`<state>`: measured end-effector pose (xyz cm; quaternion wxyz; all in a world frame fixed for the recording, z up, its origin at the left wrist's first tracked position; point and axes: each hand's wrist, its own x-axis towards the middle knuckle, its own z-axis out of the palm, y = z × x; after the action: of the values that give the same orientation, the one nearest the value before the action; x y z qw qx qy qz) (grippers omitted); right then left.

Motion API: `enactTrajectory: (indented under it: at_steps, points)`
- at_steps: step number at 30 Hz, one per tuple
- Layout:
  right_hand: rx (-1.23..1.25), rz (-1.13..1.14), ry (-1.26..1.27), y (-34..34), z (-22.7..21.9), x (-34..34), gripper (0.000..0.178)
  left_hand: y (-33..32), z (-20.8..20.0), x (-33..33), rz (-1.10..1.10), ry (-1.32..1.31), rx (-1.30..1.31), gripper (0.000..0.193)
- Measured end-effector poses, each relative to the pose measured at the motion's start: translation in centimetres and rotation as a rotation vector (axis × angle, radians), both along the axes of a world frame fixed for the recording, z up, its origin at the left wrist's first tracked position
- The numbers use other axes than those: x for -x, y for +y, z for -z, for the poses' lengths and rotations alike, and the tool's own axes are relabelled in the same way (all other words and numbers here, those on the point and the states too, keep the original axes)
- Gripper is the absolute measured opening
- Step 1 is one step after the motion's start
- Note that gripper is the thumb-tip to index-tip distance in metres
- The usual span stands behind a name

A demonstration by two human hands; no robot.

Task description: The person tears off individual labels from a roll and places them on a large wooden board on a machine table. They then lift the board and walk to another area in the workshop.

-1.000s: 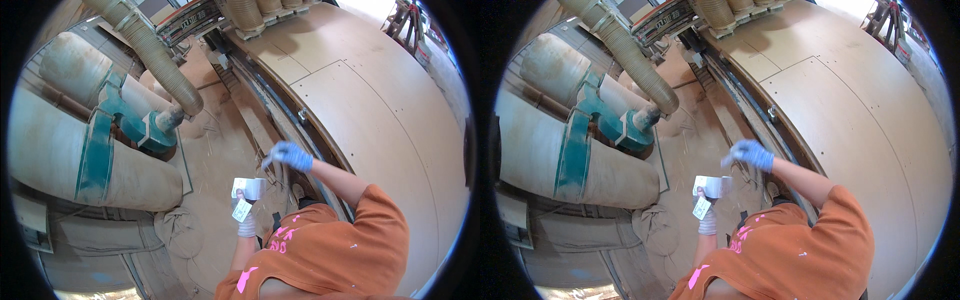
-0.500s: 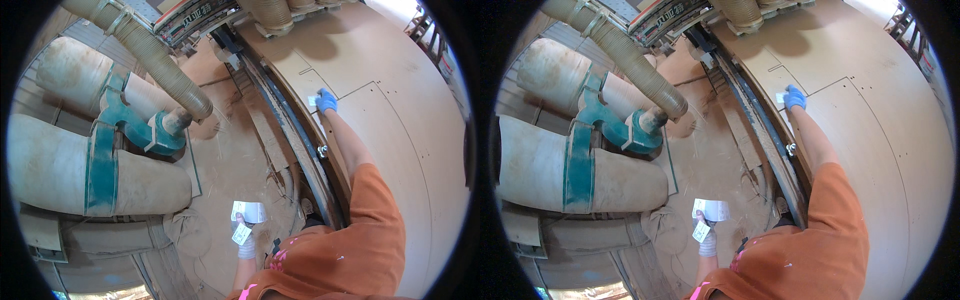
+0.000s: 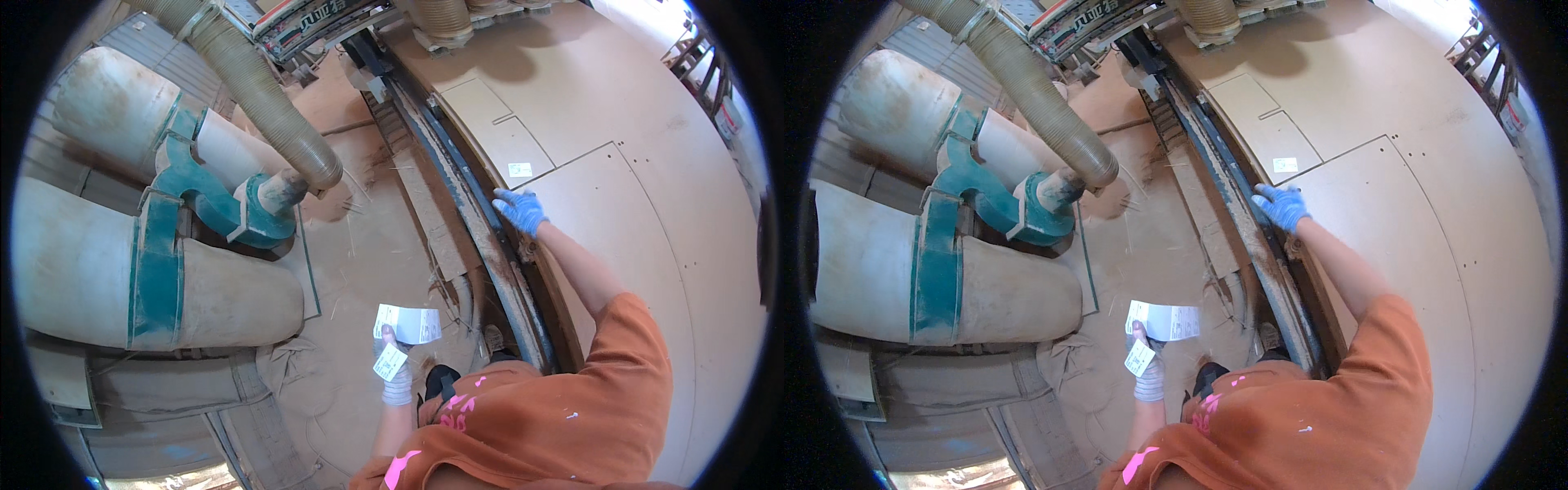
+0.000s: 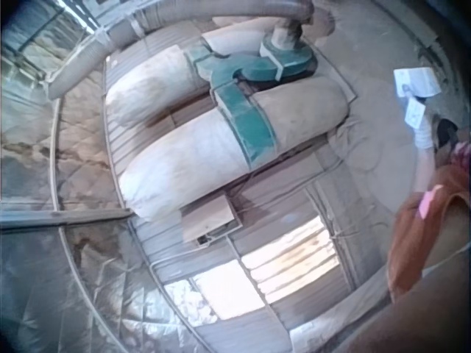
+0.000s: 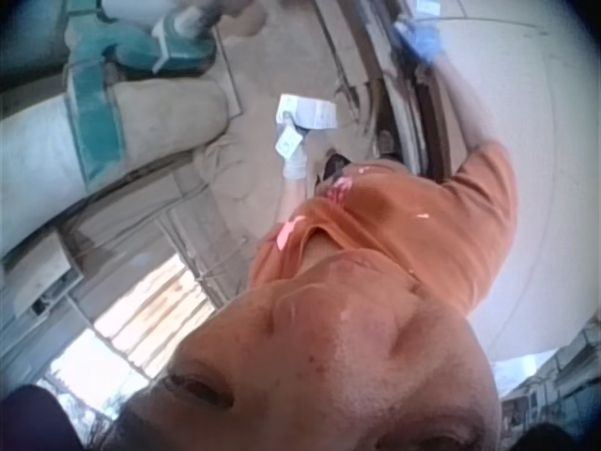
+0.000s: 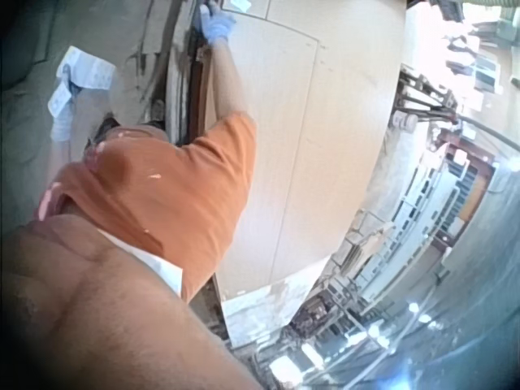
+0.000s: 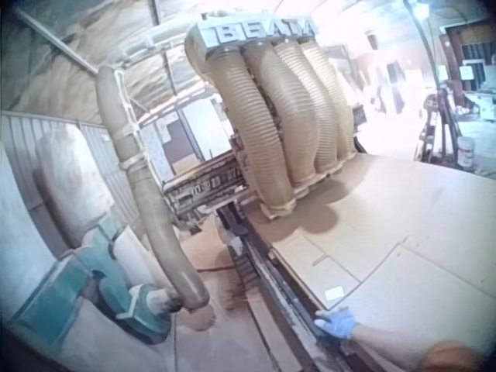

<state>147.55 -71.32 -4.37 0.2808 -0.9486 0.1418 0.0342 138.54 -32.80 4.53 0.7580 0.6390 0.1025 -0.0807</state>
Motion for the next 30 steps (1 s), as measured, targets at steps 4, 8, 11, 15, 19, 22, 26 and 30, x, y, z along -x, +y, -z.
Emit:
enactTrajectory:
  at_steps: [4, 8, 11, 15, 19, 22, 26, 30]
  points:
    - [-0.905, -0.101, -0.309, 7.7, -3.5, 3.8, 0.037, -0.3, -0.3, -2.2, 0.095, -0.012, 0.088, 0.050]
    - [-1.096, -0.247, -0.348, 14.9, -7.7, 6.6, 0.047, -0.5, -0.4, -4.9, 0.249, -0.056, 0.030, 0.041]
    - [-1.205, -0.284, -0.388, 19.8, -9.6, 6.9, 0.058, -0.3, -0.5, -6.4, 0.351, -0.069, 0.090, 0.038]
    - [-1.178, -0.233, -0.230, 22.9, -10.1, 7.0, 0.051, 1.3, -0.9, -8.5, 0.433, -0.042, 0.104, 0.037]
    - [-1.094, -0.189, -0.214, 24.9, -9.5, 7.4, 0.035, 4.3, -0.6, -10.3, 0.487, -0.056, 0.099, 0.038]
    - [-0.997, -0.106, -0.250, 26.6, -9.5, 7.7, 0.029, 5.8, 0.0, -11.5, 0.471, 0.024, 0.086, 0.039]
    - [-0.894, -0.014, -0.268, 29.2, -9.8, 8.1, 0.030, 7.5, 0.3, -11.9, 0.493, -0.004, 0.168, 0.039]
    - [-0.883, 0.059, -0.306, 31.3, -10.1, 8.4, 0.026, 8.7, 0.3, -11.9, 0.672, -0.061, 0.162, 0.044]
